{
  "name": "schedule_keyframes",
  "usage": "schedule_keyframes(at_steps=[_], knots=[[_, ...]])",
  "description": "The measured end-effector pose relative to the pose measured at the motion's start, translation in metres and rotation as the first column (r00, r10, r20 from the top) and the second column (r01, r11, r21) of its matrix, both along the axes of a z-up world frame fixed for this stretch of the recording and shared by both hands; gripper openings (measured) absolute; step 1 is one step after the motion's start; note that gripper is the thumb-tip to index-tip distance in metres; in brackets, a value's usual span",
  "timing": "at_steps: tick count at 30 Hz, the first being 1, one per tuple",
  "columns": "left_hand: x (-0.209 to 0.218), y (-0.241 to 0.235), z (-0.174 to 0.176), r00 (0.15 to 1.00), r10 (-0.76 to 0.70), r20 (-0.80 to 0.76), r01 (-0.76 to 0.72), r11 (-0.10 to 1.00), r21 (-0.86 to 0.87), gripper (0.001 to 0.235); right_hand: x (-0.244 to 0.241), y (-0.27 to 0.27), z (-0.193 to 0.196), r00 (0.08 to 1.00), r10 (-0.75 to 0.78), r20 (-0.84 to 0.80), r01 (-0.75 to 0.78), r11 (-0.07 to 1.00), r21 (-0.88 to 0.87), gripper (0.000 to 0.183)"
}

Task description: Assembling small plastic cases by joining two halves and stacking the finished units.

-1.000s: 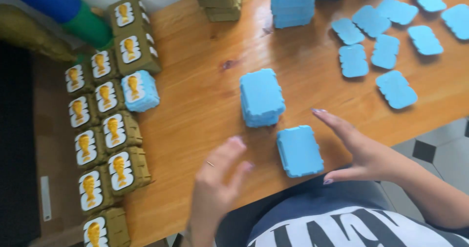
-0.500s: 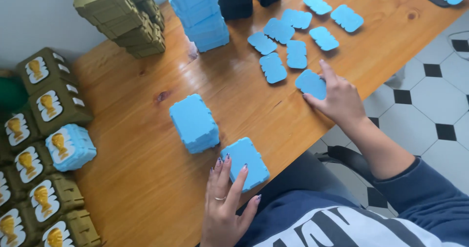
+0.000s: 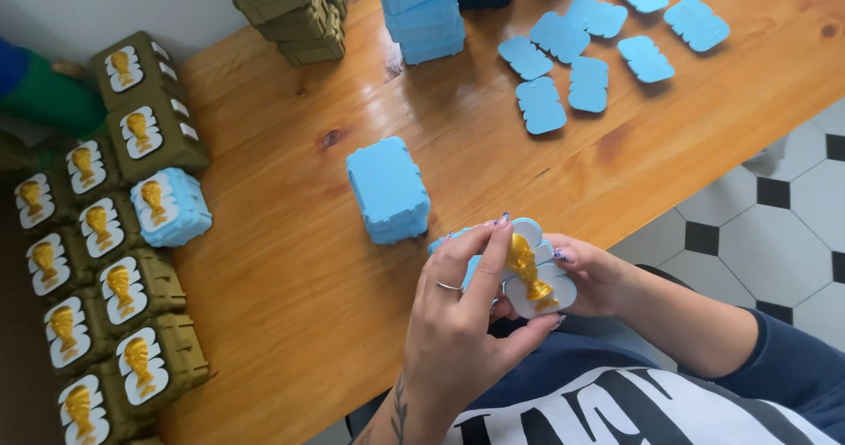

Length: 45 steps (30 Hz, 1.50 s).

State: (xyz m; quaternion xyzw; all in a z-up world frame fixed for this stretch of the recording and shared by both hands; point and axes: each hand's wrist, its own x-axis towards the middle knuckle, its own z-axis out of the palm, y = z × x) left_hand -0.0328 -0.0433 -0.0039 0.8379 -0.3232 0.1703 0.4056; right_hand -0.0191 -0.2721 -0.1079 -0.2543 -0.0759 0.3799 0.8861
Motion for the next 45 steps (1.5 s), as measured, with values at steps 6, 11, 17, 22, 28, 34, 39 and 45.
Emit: schedule_keyframes(at_steps=[6,11,17,22,28,34,39,45], knots=[[0.004,0.036,-0.002,0.976,0.036,-0.213,-0.036,0.999,0.004,0.092,0.023,-0.001,0.023,0.913,-0.008,0.407,0.168,0.918,-0.360,0.101],[0.004,0.059,-0.017,0.918,0.115,-0.380,-0.081,0.991,0.106,0.089,0.029,0.018,0.017,0.439,0.311,0.843,0.579,0.620,-0.530,0.130],[-0.005,0.065,-0.031,0.908,0.085,-0.411,-0.040,0.992,0.118,0.080,0.020,0.045,0.011,0.518,0.365,0.774,0.491,0.614,-0.618,0.115],[-0.011,0.060,-0.042,0.916,0.107,-0.387,-0.056,0.988,0.142,0.081,0.024,0.045,0.009,0.429,0.367,0.825,0.572,0.596,-0.563,0.116],[-0.009,0.058,-0.041,0.910,0.122,-0.396,-0.052,0.982,0.183,0.082,0.025,0.046,0.008,0.404,0.385,0.830,0.590,0.583,-0.558,0.117],[-0.006,0.060,-0.042,0.905,0.101,-0.414,-0.024,0.982,0.188,0.081,0.024,0.045,0.007,0.389,0.393,0.833,0.598,0.580,-0.553,0.116],[-0.007,0.061,-0.044,0.903,0.113,-0.414,-0.030,0.979,0.200,0.080,0.024,0.045,0.007,0.367,0.393,0.843,0.611,0.581,-0.537,0.115],[-0.007,0.060,-0.045,0.903,0.114,-0.414,-0.031,0.979,0.200,0.082,0.025,0.046,0.007,0.401,0.403,0.823,0.589,0.574,-0.568,0.115]])
